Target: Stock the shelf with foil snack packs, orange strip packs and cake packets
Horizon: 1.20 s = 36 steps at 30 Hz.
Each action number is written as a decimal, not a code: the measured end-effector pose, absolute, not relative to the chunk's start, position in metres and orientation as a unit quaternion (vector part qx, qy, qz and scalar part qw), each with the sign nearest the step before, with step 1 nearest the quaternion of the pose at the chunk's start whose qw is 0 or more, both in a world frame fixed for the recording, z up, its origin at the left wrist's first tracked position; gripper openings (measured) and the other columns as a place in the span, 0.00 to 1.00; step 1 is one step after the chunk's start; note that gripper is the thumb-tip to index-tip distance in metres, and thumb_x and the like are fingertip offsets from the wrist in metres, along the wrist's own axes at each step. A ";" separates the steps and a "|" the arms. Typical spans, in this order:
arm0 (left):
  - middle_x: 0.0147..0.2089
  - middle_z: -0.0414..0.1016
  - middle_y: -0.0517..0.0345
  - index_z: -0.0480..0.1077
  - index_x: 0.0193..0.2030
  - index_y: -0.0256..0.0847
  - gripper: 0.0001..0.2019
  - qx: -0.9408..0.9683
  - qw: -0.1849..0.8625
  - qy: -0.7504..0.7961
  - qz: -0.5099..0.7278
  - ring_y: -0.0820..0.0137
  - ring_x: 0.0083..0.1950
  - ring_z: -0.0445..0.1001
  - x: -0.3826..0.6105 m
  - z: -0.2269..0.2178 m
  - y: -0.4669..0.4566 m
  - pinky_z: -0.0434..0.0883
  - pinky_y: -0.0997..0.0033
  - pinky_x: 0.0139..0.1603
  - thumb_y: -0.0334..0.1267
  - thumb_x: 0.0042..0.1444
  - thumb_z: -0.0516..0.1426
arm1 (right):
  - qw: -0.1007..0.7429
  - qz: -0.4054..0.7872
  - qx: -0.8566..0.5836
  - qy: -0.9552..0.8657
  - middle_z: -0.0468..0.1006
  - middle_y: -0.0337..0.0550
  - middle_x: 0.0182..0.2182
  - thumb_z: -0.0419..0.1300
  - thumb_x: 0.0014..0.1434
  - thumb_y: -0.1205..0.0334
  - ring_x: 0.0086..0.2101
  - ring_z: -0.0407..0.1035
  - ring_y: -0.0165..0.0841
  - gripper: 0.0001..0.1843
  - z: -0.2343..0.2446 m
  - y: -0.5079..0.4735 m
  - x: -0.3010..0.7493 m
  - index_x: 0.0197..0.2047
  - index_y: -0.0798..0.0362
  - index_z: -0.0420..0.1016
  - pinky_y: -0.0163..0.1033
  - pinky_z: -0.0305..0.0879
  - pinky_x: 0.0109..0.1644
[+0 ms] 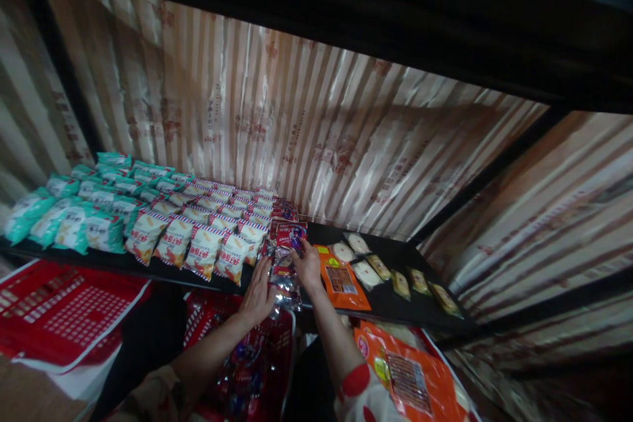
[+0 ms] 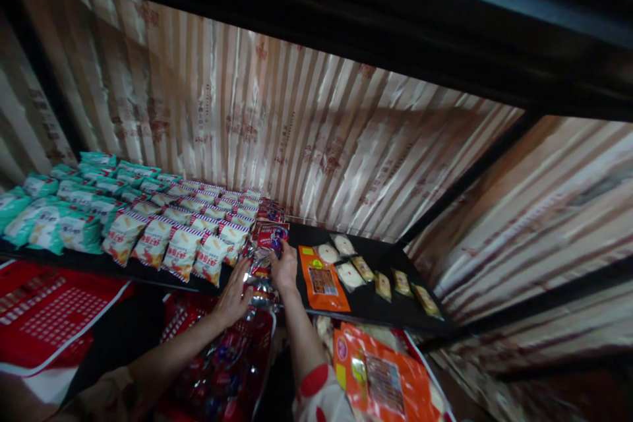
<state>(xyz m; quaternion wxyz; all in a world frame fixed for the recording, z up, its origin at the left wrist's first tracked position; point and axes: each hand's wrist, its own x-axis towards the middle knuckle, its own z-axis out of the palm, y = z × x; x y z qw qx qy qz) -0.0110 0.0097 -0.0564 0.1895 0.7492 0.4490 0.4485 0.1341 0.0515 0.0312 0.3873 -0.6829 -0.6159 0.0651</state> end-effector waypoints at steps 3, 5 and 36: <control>0.68 0.44 0.45 0.43 0.65 0.35 0.30 0.720 0.248 0.456 0.460 0.62 0.68 0.42 -0.013 -0.062 0.012 0.49 0.51 0.66 0.29 0.54 0.43 | 0.386 0.067 -0.684 -0.615 0.72 0.51 0.42 0.55 0.52 0.60 0.43 0.68 0.38 0.23 0.029 0.050 0.129 0.52 0.56 0.68 0.41 0.63 0.49; 0.68 0.45 0.47 0.43 0.65 0.36 0.32 0.705 0.282 0.455 0.465 0.63 0.68 0.42 -0.013 -0.064 0.012 0.47 0.53 0.67 0.27 0.52 0.43 | 0.385 0.071 -0.685 -0.615 0.72 0.52 0.43 0.55 0.52 0.60 0.42 0.68 0.38 0.23 0.028 0.049 0.126 0.52 0.57 0.68 0.41 0.64 0.48; 0.65 0.53 0.48 0.57 0.60 0.34 0.22 0.768 0.087 0.482 0.412 0.63 0.69 0.40 -0.002 -0.036 0.013 0.54 0.51 0.64 0.32 0.59 0.42 | 0.249 -0.002 -0.740 -0.625 0.66 0.54 0.51 0.52 0.55 0.57 0.49 0.59 0.44 0.25 0.029 0.032 0.107 0.56 0.55 0.64 0.44 0.57 0.51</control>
